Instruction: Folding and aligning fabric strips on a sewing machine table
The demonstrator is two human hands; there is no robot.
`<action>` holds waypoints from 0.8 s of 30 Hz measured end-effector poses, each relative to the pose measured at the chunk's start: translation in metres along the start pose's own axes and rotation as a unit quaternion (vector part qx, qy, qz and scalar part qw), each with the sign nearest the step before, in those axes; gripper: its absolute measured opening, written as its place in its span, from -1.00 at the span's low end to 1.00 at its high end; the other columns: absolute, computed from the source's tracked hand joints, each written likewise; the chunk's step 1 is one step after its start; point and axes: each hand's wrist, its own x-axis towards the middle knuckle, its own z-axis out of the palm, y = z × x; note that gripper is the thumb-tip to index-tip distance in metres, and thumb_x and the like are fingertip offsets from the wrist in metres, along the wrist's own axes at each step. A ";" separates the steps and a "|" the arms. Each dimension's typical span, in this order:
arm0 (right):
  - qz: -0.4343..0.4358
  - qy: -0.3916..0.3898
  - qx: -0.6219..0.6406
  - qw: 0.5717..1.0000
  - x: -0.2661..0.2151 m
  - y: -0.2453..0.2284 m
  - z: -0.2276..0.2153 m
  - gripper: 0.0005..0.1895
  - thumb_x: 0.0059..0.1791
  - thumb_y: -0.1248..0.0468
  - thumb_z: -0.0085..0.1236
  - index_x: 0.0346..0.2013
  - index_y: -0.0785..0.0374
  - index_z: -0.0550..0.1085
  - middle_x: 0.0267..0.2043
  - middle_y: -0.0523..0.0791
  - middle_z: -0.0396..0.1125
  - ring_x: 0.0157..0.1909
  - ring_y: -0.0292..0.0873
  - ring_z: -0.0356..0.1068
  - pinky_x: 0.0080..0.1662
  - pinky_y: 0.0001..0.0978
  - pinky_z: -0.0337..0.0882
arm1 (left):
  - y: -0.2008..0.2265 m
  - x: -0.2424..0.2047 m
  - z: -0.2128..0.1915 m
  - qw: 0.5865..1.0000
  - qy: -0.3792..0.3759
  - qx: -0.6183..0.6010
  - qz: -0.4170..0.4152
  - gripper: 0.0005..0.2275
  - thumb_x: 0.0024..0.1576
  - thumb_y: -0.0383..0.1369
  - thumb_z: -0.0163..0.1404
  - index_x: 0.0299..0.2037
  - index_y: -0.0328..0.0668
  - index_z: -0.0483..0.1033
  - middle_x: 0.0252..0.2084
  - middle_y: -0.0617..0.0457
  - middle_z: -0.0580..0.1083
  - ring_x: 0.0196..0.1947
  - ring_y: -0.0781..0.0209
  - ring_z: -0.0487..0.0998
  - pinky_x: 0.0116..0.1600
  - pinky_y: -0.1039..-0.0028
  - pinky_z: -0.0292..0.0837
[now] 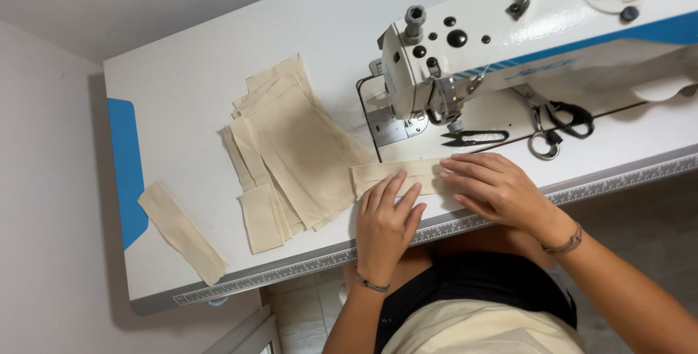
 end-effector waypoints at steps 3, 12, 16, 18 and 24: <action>-0.007 -0.006 -0.008 1.000 0.012 -0.010 0.009 -0.73 0.06 0.10 0.08 -0.04 0.09 0.59 0.10 -0.13 0.50 0.21 -0.09 0.45 0.17 -0.19 0.40 | -0.002 0.001 0.000 1.000 -0.006 -0.003 -0.006 -0.74 0.28 -0.19 0.03 0.04 -0.12 0.59 0.15 -0.12 0.50 0.18 -0.09 0.50 0.27 0.11 0.31; -0.019 0.009 -0.049 0.999 0.013 -0.015 0.011 -0.76 0.07 0.14 0.08 -0.07 0.15 0.58 0.09 -0.10 0.50 0.19 -0.08 0.47 0.15 -0.20 0.40 | -0.009 -0.004 -0.002 0.999 0.002 -0.033 -0.016 -0.72 0.28 -0.16 0.01 0.02 -0.15 0.59 0.20 -0.09 0.50 0.23 -0.05 0.49 0.36 0.10 0.23; 0.005 0.029 -0.022 0.999 0.007 -0.013 0.009 -0.69 0.07 0.06 0.07 -0.09 0.17 0.60 0.02 -0.07 0.53 0.14 -0.02 0.49 0.15 -0.12 0.43 | -0.011 -0.005 -0.004 0.998 0.023 -0.057 -0.025 -0.73 0.26 -0.17 0.05 -0.01 -0.18 0.60 0.16 -0.10 0.52 0.19 -0.05 0.52 0.34 0.12 0.27; 0.013 0.042 -0.003 0.999 0.005 -0.014 0.008 -0.66 0.09 0.03 0.03 -0.09 0.18 0.60 0.02 -0.07 0.53 0.14 -0.01 0.50 0.15 -0.11 0.43 | -0.011 -0.005 -0.002 0.997 0.031 -0.063 -0.030 -0.73 0.25 -0.18 0.06 0.00 -0.18 0.60 0.15 -0.10 0.52 0.18 -0.06 0.53 0.34 0.11 0.29; -0.002 0.062 0.032 0.998 0.001 -0.010 -0.001 -0.63 0.11 0.06 -0.01 -0.03 0.26 0.57 0.07 -0.04 0.50 0.13 0.03 0.50 0.14 -0.09 0.46 | 0.009 0.018 -0.043 0.987 0.114 -0.110 -0.032 -0.79 0.26 -0.26 0.04 -0.04 -0.18 0.61 0.06 -0.06 0.56 0.08 -0.01 0.59 0.24 0.15 0.44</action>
